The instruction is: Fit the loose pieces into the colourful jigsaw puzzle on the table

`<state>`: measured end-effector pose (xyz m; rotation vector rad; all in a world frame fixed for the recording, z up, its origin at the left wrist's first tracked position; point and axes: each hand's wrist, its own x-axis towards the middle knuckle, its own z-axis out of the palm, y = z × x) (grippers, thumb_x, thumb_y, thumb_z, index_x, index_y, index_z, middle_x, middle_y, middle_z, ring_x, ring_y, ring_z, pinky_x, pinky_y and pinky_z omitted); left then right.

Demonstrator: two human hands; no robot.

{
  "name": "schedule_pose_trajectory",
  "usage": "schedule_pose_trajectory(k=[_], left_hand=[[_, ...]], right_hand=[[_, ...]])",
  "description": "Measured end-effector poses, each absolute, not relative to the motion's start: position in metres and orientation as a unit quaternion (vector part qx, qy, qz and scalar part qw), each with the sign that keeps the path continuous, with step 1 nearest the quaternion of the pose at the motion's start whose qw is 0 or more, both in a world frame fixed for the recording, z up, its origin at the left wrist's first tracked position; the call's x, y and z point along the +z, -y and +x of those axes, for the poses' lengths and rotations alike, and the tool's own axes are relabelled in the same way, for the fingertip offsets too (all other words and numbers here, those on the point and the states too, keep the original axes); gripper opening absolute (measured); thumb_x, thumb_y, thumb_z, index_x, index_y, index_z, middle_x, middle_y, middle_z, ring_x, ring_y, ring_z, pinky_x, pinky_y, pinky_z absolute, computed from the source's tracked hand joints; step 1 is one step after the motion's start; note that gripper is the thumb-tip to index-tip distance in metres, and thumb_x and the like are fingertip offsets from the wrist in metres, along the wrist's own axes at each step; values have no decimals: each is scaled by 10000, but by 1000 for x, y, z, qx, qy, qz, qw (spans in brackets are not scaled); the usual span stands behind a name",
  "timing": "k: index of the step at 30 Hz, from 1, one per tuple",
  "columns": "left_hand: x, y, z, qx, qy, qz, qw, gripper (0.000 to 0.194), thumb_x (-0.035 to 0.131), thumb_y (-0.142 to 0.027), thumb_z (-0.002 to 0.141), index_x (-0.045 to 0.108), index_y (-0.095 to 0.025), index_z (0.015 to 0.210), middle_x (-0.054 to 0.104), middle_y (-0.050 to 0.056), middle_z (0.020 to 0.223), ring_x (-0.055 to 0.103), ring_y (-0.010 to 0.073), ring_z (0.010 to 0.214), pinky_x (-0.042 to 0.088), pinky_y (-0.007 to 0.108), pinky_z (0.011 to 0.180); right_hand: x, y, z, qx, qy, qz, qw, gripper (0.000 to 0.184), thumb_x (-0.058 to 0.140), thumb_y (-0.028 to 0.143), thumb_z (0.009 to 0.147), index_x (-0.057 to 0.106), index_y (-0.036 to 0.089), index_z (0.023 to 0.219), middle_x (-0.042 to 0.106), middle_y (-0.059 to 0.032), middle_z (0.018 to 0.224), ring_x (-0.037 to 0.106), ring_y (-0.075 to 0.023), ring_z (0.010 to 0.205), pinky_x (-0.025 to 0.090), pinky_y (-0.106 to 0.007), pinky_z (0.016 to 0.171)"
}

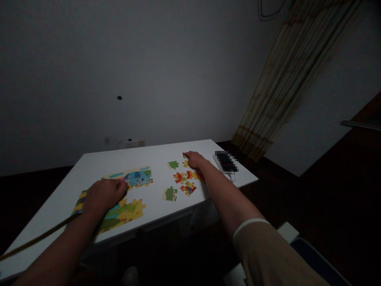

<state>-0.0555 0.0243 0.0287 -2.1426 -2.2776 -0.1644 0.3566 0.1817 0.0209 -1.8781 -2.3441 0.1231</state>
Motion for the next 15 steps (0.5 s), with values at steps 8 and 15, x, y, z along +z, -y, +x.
schedule_pose_trajectory(k=[8, 15], left_hand=[[25, -28, -59, -79, 739, -669, -33, 642, 371, -600, 1077, 876, -248, 894, 836, 224, 985, 765, 418, 936, 597, 570, 864], [33, -20, -50, -53, 749, -660, -20, 659, 317, -579, 1087, 862, -247, 923, 841, 210, 1048, 782, 398, 993, 606, 527, 894]], right_hand=[[24, -200, 351, 50, 744, -664, 49, 467, 701, 223, 994, 766, 219, 1456, 745, -226, 1492, 710, -390, 1344, 574, -490, 1073], [14, -209, 353, 63, 721, -684, 84, 583, 723, 300, 994, 668, 222, 1569, 711, -237, 1447, 694, -384, 1343, 547, -552, 1126]])
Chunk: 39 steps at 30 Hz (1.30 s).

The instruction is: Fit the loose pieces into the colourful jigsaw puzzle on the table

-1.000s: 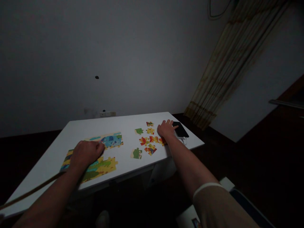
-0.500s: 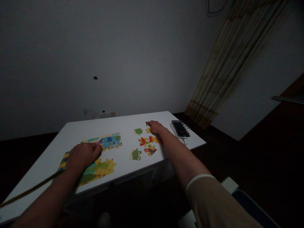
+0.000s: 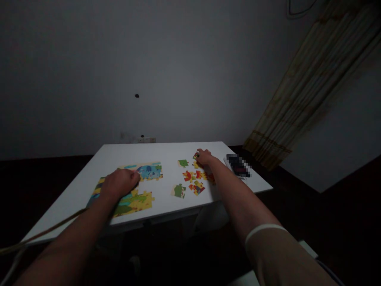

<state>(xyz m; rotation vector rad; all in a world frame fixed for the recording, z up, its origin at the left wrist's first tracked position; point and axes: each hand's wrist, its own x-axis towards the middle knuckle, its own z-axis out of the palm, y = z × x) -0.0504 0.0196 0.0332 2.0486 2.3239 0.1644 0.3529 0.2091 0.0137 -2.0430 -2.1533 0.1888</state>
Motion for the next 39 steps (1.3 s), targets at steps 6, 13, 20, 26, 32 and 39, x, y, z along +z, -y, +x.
schedule_pose_trajectory(k=[6, 13, 20, 26, 32, 39], left_hand=[[31, -17, -49, 75, -759, 646, 21, 628, 368, -581, 1078, 871, -236, 928, 840, 208, 992, 790, 391, 967, 598, 516, 916], [32, -13, -49, 99, -749, 655, 21, 604, 410, -563, 1085, 896, -227, 956, 848, 224, 1036, 802, 414, 992, 593, 539, 931], [34, -7, -47, 116, -742, 660, 12, 605, 421, -549, 1097, 920, -211, 1036, 865, 239, 1074, 807, 402, 1021, 590, 522, 950], [39, -2, -44, 114, -741, 662, 9, 587, 419, -507, 1107, 923, -210, 1066, 870, 238, 1110, 818, 401, 1065, 594, 512, 965], [37, -2, -45, 116, -742, 660, 8, 568, 424, -474, 1116, 923, -204, 1077, 873, 234, 1131, 823, 393, 1092, 593, 510, 980], [38, 0, -45, 135, -741, 658, 12, 555, 447, -482, 1115, 921, -196, 1070, 872, 252, 1139, 820, 393, 1088, 588, 526, 989]], right_hand=[[12, -204, 351, 68, 701, -703, 93, 591, 768, 288, 965, 696, 228, 1548, 655, -239, 1464, 747, -353, 1195, 579, -488, 1028], [21, -182, 345, 28, 705, -694, 143, 397, 738, 281, 980, 755, 280, 1377, 776, -178, 1291, 673, -389, 1279, 498, -516, 1074], [27, -170, 297, 101, 688, -624, 358, 300, 652, 266, 979, 696, 243, 1275, 807, -117, 1133, 723, -276, 1023, 540, -390, 926], [25, -165, 232, 253, 674, -545, 430, 484, 714, 276, 898, 705, 224, 1379, 801, -75, 1117, 754, -215, 909, 593, -330, 836], [15, -149, 193, 268, 704, -547, 366, 499, 713, 207, 898, 760, 165, 1393, 826, -130, 1139, 766, -218, 899, 595, -330, 859], [7, -141, 174, 217, 695, -608, 317, 518, 722, 201, 918, 767, 212, 1434, 859, -113, 1109, 795, -272, 970, 599, -373, 921]])
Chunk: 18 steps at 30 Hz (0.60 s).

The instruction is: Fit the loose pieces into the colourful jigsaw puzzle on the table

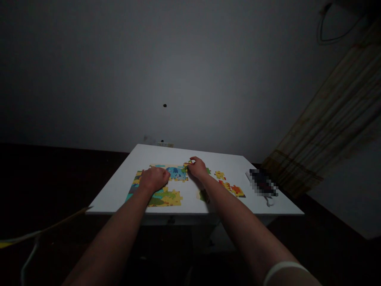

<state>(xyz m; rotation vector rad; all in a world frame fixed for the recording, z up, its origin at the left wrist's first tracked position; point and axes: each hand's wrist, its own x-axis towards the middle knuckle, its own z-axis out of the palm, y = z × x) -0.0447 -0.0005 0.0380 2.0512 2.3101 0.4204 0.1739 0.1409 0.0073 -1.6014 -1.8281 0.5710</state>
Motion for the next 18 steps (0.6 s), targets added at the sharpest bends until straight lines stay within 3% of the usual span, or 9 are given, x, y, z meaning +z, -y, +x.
schedule_pose_trajectory(k=[6, 13, 18], left_hand=[[40, 2, -43, 121, -739, 663, 17, 547, 431, -453, 1126, 919, -208, 1102, 873, 224, 1188, 826, 368, 1111, 592, 512, 1039], [40, 4, -41, 125, -747, 653, 15, 520, 441, -432, 1135, 914, -221, 1097, 875, 189, 1183, 820, 365, 1135, 588, 510, 1053], [45, 6, -40, 125, -751, 648, 23, 512, 456, -440, 1131, 910, -205, 1103, 874, 196, 1167, 822, 369, 1131, 585, 513, 1054]], right_hand=[[7, -144, 175, 216, 684, -630, 299, 451, 769, 242, 948, 792, 192, 1396, 849, -151, 1281, 795, -277, 1113, 580, -348, 987], [4, -154, 184, 258, 679, -632, 269, 440, 821, 202, 921, 795, 158, 1358, 861, -94, 981, 767, -212, 789, 547, -291, 735], [4, -157, 186, 258, 683, -633, 257, 370, 831, 213, 928, 805, 161, 1294, 855, -88, 994, 748, -196, 790, 506, -277, 700]])
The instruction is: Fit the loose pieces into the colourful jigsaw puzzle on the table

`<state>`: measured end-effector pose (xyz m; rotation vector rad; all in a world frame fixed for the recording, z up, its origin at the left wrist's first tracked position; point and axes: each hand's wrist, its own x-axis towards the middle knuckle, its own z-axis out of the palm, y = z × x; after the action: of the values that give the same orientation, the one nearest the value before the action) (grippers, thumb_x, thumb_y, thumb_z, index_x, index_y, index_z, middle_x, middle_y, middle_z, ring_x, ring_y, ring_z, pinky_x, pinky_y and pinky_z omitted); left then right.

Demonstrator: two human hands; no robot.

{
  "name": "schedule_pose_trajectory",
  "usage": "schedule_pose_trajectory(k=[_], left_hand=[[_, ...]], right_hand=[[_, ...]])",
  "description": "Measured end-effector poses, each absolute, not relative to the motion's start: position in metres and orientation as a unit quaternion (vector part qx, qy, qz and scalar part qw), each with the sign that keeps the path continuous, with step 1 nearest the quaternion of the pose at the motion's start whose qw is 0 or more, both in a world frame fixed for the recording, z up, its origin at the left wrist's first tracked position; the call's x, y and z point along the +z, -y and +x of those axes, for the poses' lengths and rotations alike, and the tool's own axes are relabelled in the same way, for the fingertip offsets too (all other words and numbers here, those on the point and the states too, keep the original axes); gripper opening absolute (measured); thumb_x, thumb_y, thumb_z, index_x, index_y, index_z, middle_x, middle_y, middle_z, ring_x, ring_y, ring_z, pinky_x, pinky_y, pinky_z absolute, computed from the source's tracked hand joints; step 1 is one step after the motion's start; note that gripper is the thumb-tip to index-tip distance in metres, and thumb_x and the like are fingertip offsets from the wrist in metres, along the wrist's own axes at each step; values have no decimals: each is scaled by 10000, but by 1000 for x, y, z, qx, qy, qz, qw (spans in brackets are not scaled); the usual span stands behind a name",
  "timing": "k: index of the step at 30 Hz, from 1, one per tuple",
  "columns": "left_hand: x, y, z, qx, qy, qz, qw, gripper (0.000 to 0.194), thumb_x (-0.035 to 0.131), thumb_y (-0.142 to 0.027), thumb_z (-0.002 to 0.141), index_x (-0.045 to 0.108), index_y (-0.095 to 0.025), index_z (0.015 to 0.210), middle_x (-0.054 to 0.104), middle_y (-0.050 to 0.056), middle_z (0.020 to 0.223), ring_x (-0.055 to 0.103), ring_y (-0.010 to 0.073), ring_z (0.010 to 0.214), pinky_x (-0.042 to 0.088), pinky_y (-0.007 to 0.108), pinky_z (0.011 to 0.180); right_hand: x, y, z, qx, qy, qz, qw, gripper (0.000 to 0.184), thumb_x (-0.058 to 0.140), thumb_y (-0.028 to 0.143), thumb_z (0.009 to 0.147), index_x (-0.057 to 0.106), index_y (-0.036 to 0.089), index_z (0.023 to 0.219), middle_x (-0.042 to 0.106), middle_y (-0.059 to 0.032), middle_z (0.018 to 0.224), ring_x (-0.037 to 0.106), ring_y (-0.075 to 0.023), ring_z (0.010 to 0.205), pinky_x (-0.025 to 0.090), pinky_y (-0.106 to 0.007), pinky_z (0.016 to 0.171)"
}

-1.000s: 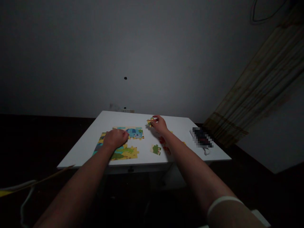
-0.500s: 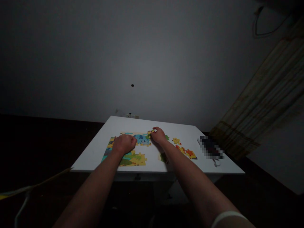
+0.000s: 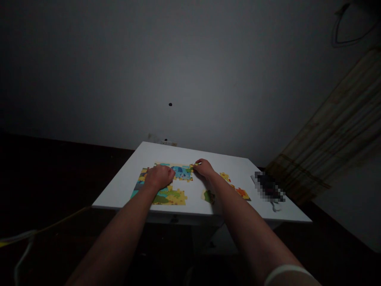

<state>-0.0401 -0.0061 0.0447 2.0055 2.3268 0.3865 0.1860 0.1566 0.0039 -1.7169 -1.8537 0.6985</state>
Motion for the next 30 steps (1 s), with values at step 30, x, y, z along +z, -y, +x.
schedule_pose_trajectory(k=[30], left_hand=[[23, -14, -54, 137, -645, 752, -2, 456, 571, -535, 1057, 875, -331, 1328, 714, 148, 1192, 697, 328, 1048, 548, 495, 997]], right_hand=[[-13, -142, 197, 321, 652, -553, 407, 291, 840, 380, 876, 697, 249, 1094, 678, 27, 844, 647, -199, 781, 491, -286, 709]])
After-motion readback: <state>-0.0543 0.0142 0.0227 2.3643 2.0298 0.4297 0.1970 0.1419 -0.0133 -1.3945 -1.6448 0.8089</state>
